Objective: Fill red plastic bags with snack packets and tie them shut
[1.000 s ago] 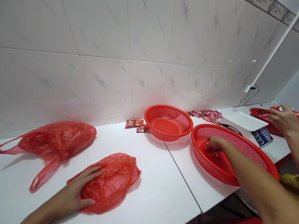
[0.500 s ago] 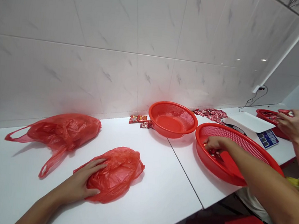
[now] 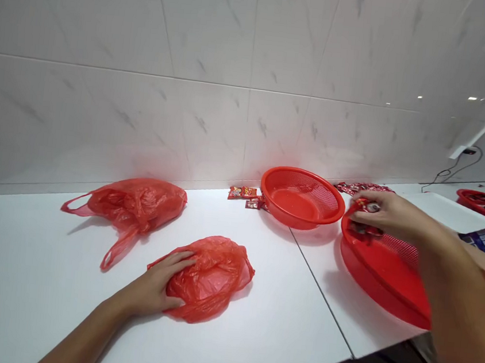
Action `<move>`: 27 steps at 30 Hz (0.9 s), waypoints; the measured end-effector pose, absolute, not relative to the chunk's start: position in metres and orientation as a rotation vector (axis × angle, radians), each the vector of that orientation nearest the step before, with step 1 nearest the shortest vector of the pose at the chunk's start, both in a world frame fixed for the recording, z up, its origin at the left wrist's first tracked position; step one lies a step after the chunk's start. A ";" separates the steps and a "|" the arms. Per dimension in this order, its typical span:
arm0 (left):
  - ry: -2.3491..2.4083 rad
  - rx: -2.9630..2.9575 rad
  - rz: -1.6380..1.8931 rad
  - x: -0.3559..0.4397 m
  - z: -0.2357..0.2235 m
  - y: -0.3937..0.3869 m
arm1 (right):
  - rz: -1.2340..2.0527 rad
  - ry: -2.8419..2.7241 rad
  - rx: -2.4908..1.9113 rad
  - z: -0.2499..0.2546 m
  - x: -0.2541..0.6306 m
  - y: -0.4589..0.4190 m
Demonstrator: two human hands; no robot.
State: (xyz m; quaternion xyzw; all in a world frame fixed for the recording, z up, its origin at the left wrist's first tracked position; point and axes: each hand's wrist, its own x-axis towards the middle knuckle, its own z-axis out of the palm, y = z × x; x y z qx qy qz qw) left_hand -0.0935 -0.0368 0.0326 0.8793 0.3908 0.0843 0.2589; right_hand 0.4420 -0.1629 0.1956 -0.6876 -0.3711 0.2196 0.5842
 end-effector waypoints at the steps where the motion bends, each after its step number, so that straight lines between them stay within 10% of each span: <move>1: 1.058 2.382 0.236 -0.093 0.031 -0.037 | 0.717 -1.002 -1.549 0.195 0.413 -0.162; 10: 1.028 2.377 0.294 -0.090 0.032 -0.043 | 0.833 -1.037 -0.840 0.054 0.161 -0.088; 27: 1.087 2.337 0.231 -0.090 0.028 -0.044 | 0.584 -1.364 -0.771 0.019 0.163 -0.091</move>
